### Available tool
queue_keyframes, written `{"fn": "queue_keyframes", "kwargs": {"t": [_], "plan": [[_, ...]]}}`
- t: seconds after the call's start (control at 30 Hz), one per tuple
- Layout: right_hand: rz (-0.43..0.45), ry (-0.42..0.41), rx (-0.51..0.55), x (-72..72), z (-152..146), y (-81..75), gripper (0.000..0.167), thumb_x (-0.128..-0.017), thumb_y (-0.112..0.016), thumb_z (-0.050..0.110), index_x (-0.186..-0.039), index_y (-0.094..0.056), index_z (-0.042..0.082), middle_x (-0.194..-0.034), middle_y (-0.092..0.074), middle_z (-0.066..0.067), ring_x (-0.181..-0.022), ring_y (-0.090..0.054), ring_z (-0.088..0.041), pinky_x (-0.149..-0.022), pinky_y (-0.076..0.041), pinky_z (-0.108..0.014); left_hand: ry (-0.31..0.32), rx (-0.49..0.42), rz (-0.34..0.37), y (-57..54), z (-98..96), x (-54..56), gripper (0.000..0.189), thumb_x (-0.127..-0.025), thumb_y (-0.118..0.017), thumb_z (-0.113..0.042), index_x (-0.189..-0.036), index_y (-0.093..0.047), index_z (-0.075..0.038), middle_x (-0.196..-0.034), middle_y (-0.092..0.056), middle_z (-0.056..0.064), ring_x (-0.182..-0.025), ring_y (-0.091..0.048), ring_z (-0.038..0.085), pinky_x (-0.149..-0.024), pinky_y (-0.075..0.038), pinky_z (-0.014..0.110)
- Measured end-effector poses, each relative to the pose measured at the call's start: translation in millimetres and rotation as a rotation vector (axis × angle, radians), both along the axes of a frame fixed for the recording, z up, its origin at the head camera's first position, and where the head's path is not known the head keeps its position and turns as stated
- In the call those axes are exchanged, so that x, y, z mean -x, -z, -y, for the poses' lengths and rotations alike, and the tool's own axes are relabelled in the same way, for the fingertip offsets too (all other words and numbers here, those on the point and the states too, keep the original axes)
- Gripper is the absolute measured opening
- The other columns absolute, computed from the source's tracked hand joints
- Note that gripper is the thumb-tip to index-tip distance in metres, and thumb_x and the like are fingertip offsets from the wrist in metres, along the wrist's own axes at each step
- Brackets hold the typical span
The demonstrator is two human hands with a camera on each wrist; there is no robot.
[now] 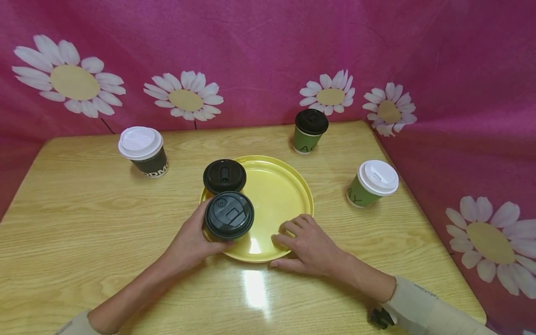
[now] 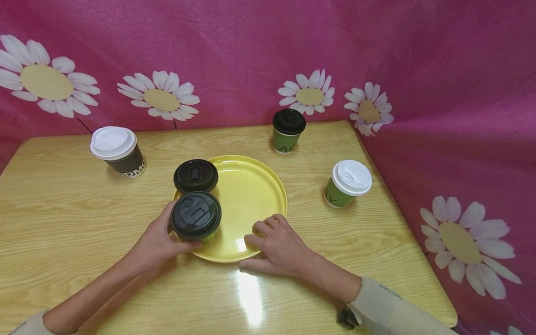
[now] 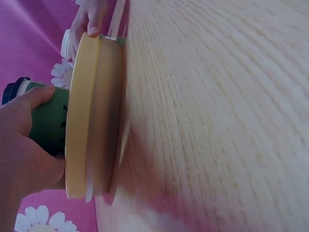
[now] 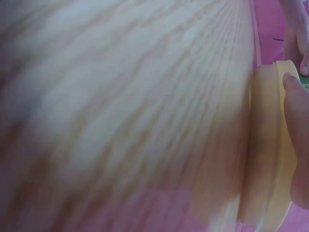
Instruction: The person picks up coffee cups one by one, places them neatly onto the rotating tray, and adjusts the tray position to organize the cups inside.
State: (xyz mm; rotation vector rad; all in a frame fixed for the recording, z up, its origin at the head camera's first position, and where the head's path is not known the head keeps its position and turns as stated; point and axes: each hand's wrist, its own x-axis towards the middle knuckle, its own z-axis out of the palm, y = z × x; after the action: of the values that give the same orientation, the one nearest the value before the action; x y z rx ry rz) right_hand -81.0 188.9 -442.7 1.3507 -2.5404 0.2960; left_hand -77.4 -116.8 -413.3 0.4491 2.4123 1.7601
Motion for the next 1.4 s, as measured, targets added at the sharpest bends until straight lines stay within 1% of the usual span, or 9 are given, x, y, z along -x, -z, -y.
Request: {"fn": "queue_keyframes", "kwargs": {"t": [0.27,0.47,0.73,1.1,1.4], "plan": [[0.009,0.003,0.003,-0.6,0.4,-0.1,0.05,-0.09,-0.059,0.065,-0.109,-0.069,0.02,-0.103,-0.059,-0.001,-0.095,-0.054,-0.023,-0.09,-0.042,-0.044,-0.017,0.047,0.015,-3.4,-0.4,-1.6,0.096,-0.066,-0.091,-0.004,-0.147,-0.04,-0.011,-0.141,-0.053,0.006,-0.133,-0.045,0.026,-0.113,-0.028,0.051],[-0.003,0.002,0.001,-0.6,-0.1,0.6,0.05,-0.09,-0.057,0.065,-0.109,-0.069,0.02,-0.103,-0.059,-0.001,-0.094,-0.054,-0.023,-0.09,-0.043,-0.044,-0.023,0.085,0.007,-5.2,-0.5,-2.7,0.093,-0.068,-0.091,-0.007,-0.146,-0.041,-0.009,-0.14,-0.054,0.009,-0.132,-0.046,0.029,-0.112,-0.03,0.053],[-0.007,0.0,0.005,-0.1,0.2,0.1,0.052,-0.091,-0.055,0.066,-0.108,-0.069,0.019,-0.102,-0.059,-0.001,-0.094,-0.054,-0.023,-0.089,-0.043,-0.044,-0.024,0.068,0.009,-6.8,-1.5,-4.1,0.092,-0.068,-0.091,-0.006,-0.145,-0.042,-0.008,-0.139,-0.055,0.01,-0.131,-0.047,0.029,-0.112,-0.031,0.052],[-0.007,0.004,0.003,0.5,0.1,0.4,0.052,-0.091,-0.055,0.067,-0.108,-0.069,0.019,-0.102,-0.059,-0.001,-0.094,-0.054,-0.023,-0.089,-0.042,-0.044,-0.04,0.116,-0.027,-7.5,-3.3,-3.9,0.092,-0.068,-0.091,-0.008,-0.145,-0.041,-0.007,-0.14,-0.054,0.011,-0.132,-0.046,0.03,-0.112,-0.03,0.053],[-0.011,0.0,0.008,0.2,0.0,-0.1,0.052,-0.09,-0.058,0.066,-0.108,-0.069,0.019,-0.102,-0.059,-0.001,-0.094,-0.054,-0.023,-0.089,-0.043,-0.044,-0.05,0.131,-0.03,-5.3,-3.9,-4.5,0.093,-0.068,-0.092,-0.008,-0.146,-0.04,-0.008,-0.14,-0.053,0.012,-0.134,-0.045,0.03,-0.112,-0.03,0.054]]}}
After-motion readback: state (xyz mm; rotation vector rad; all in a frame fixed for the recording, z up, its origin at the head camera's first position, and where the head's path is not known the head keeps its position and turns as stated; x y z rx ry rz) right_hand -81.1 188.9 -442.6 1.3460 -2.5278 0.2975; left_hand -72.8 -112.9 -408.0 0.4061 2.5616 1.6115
